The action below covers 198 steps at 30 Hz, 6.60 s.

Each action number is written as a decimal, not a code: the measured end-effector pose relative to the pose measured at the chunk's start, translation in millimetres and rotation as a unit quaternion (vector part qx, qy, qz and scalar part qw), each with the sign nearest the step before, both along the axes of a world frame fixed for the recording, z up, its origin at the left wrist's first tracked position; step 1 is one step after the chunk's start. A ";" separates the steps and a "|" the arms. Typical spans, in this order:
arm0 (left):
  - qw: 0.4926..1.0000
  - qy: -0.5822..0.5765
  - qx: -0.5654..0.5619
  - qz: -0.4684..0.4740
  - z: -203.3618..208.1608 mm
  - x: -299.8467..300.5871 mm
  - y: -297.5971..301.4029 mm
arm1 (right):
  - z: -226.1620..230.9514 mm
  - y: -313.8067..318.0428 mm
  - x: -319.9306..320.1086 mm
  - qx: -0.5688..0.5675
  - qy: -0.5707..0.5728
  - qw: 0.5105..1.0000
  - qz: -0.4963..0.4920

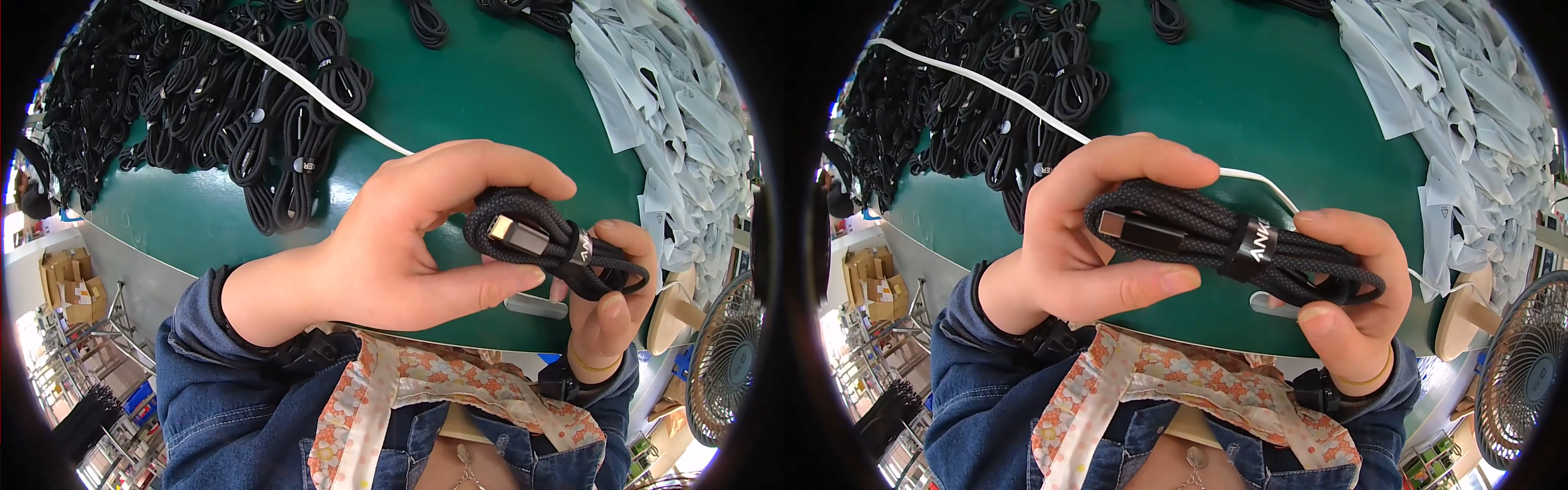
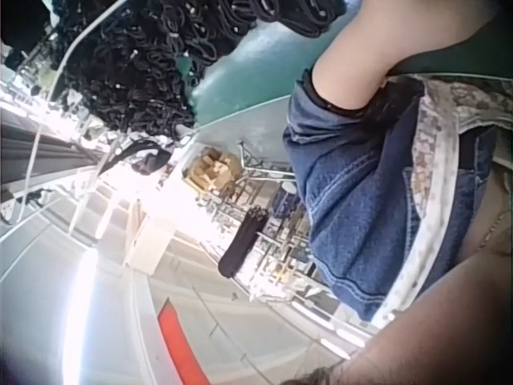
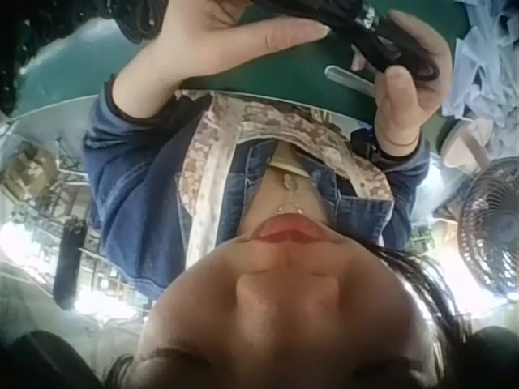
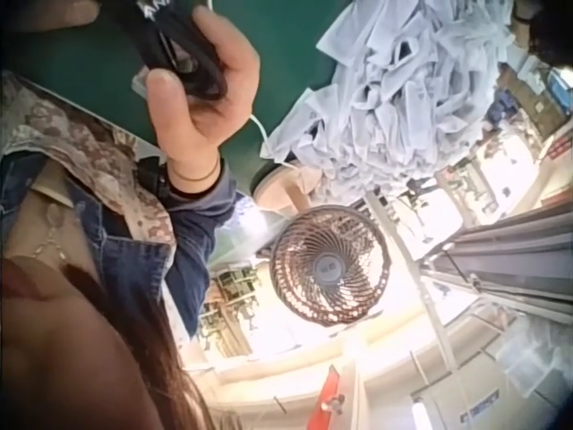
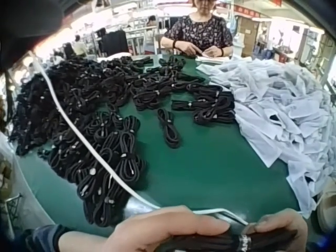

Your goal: The person picks up a bundled cable from a pile, turns it over by hand, and presses on the cable ends and the fastener. After inspecting the cable, they place it back on the table and repeat the process with others.

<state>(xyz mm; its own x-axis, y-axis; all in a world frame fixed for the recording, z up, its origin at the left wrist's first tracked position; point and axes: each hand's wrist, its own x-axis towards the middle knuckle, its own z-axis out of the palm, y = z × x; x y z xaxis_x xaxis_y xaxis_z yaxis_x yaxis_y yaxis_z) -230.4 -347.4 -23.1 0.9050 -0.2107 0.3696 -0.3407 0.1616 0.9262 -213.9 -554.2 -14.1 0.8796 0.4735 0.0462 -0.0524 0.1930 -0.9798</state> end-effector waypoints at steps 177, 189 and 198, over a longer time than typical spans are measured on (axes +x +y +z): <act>0.753 -0.070 0.610 0.239 -17.5 20.3 40.3 | 8.1 24.2 16.0 0.076 0.076 0.987 -0.120; 0.954 0.203 -0.014 -0.220 0.6 -2.6 13.8 | -5.5 6.0 14.5 -0.069 0.028 0.989 0.127; 0.878 0.250 -0.403 -0.068 -4.5 -0.2 -3.6 | -9.3 12.4 8.0 0.016 0.069 0.969 0.235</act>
